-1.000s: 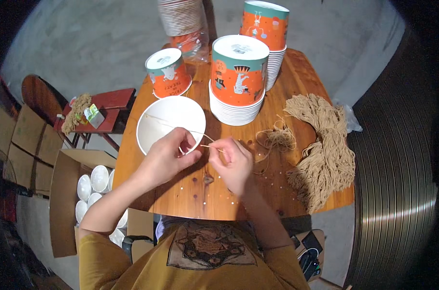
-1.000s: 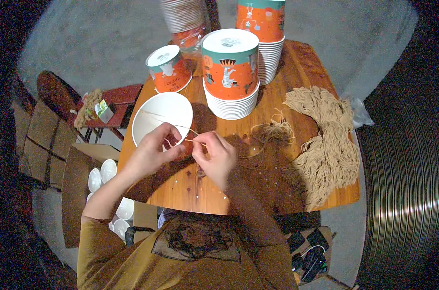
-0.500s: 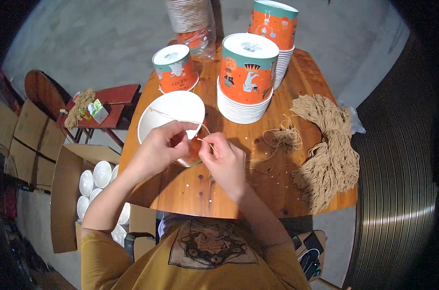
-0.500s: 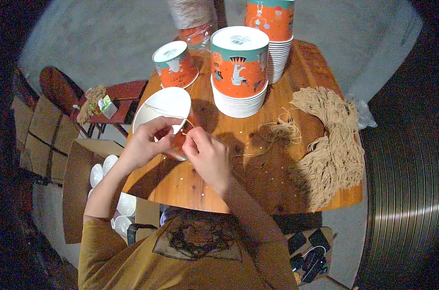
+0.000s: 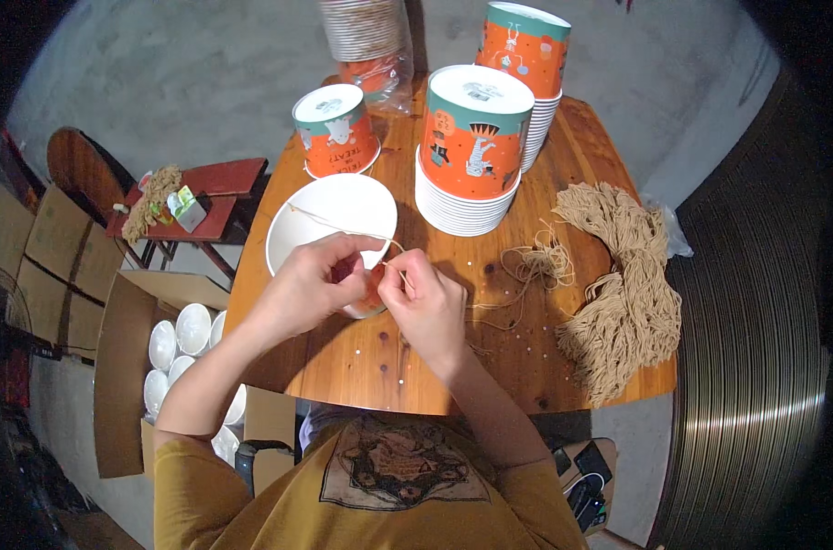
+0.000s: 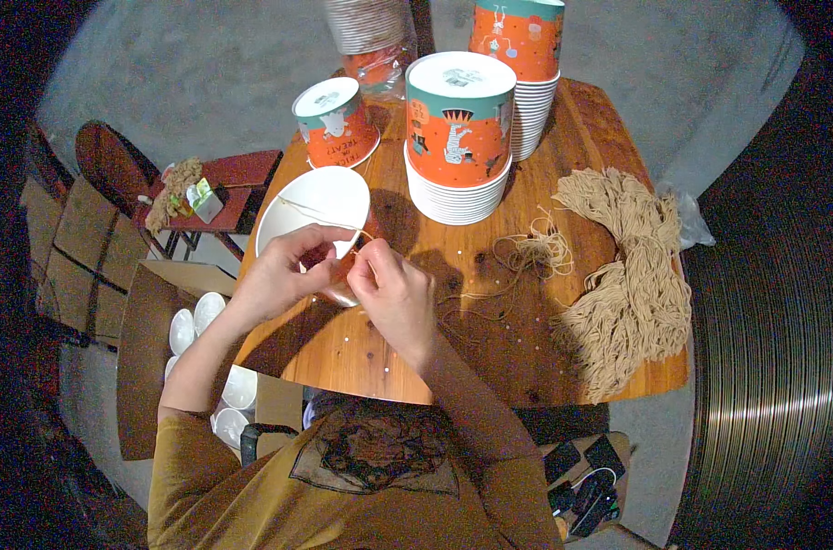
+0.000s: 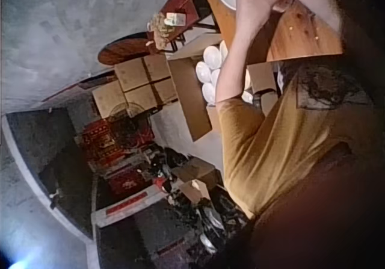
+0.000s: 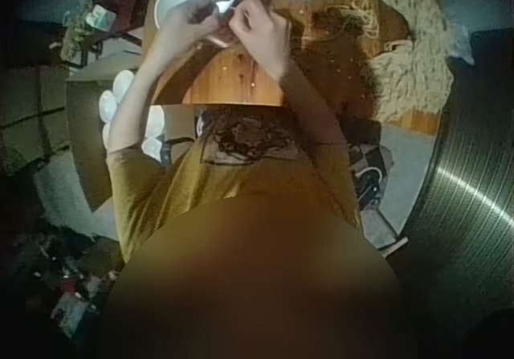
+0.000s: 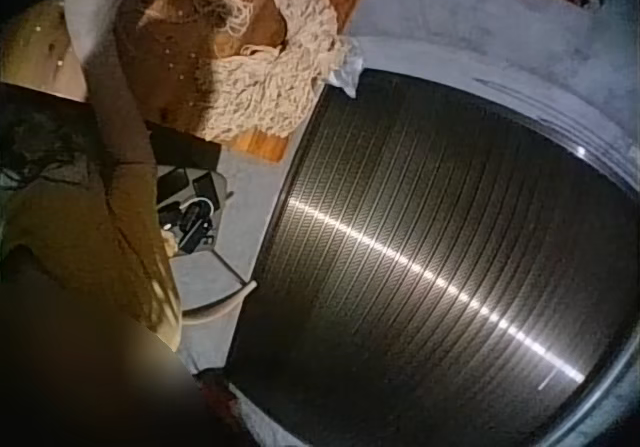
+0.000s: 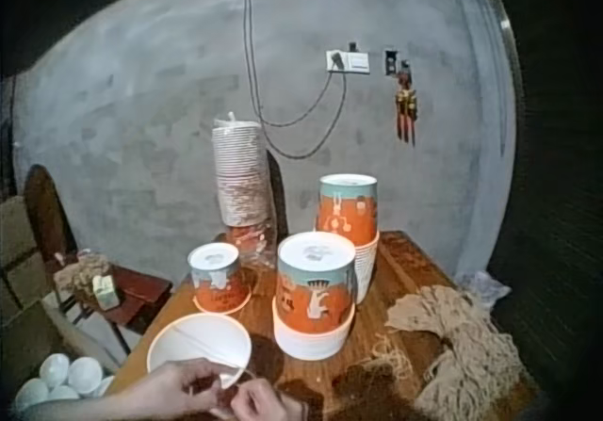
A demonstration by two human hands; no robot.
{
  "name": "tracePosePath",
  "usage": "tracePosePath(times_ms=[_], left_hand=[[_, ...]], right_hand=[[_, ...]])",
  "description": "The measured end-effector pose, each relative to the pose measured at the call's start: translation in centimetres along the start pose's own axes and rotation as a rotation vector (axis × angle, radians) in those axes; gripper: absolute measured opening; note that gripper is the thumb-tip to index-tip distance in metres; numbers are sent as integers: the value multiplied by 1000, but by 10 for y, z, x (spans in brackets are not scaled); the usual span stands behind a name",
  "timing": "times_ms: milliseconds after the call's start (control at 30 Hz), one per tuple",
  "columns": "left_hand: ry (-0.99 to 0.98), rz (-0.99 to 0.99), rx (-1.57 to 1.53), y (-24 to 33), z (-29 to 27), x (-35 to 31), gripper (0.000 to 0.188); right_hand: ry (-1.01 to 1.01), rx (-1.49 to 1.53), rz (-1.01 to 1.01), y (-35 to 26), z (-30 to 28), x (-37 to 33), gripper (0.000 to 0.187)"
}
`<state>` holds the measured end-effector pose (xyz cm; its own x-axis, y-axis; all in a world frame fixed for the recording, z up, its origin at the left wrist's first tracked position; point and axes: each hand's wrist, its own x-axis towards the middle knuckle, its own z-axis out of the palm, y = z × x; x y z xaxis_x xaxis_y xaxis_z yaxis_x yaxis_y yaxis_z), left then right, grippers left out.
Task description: Tying small lengths of twine into loops for packaging assembly.
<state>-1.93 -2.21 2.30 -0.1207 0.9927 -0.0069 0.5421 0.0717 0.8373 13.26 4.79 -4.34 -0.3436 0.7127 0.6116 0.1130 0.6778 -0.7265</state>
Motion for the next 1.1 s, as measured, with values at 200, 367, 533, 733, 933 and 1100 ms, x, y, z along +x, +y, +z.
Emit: tracePosePath(times_ms=[200, 367, 533, 733, 933, 1100], left_hand=[[-54, -25, -1, 1, 5, 2, 34], [-158, -43, -60, -9, 6, 13, 22], [-139, 44, 53, -8, 11, 24, 16], [-114, 95, 235, -5, 11, 29, 16], [-43, 110, 300, -11, -5, 26, 14], [2, 140, 236, 5, -9, 26, 13]], right_hand=[[-4, -10, 4, 3, 0, -1, 15], [7, -18, 27, 8, 0, -7, 14], [9, -56, 48, 11, -1, -9, 14], [-49, -84, 33, 15, -9, -7, 14], [-202, 86, 108, 30, -25, 0, 22], [-356, 107, 141, 13, -33, 26, 21]])
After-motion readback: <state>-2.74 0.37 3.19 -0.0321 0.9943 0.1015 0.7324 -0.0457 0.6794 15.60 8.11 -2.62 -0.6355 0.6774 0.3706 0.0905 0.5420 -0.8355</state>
